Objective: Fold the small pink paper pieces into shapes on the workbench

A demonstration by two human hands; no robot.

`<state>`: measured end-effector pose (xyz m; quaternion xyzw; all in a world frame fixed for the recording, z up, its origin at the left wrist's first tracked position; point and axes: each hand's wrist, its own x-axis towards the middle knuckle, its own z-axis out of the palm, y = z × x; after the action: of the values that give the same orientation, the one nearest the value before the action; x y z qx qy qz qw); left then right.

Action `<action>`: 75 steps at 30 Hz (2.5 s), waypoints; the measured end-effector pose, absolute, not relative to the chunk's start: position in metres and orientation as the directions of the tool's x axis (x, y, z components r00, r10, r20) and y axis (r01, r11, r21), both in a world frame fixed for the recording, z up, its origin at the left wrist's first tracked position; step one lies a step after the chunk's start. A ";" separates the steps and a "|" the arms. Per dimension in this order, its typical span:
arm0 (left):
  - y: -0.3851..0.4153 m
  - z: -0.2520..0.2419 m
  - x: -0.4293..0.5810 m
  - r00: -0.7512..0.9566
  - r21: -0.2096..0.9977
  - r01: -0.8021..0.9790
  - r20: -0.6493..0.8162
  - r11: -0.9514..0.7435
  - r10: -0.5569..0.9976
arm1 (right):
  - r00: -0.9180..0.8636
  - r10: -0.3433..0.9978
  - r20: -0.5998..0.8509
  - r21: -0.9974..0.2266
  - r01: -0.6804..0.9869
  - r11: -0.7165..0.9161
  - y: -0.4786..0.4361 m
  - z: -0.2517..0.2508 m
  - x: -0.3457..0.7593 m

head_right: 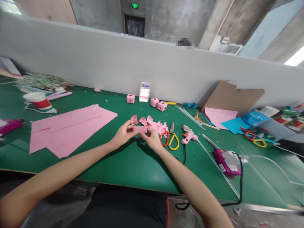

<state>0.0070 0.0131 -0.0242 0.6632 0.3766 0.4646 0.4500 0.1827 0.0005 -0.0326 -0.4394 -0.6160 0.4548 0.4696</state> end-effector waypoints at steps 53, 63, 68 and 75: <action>0.016 -0.012 0.002 0.150 0.970 0.091 0.211 -0.226 0.966 | -0.071 0.971 0.226 -0.965 0.117 0.234 0.005 -0.035 0.185; 0.016 -0.026 0.004 0.217 0.943 0.096 0.292 -0.318 0.931 | -0.105 0.961 0.254 -0.953 0.140 0.267 0.003 -0.033 0.186; 0.015 -0.023 0.003 0.229 0.939 0.125 0.288 -0.321 0.930 | -0.125 0.971 0.204 -0.969 0.117 0.219 0.001 -0.031 0.183; 0.009 -0.021 0.003 0.317 0.845 0.281 0.366 -0.455 0.875 | -0.139 0.938 0.318 -0.875 0.338 0.347 -0.004 -0.031 0.183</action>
<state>0.0028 0.0093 -0.0214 0.7352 0.3932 0.4324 0.3433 0.1834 -0.0043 -0.0315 -0.4688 -0.6802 0.3270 0.4590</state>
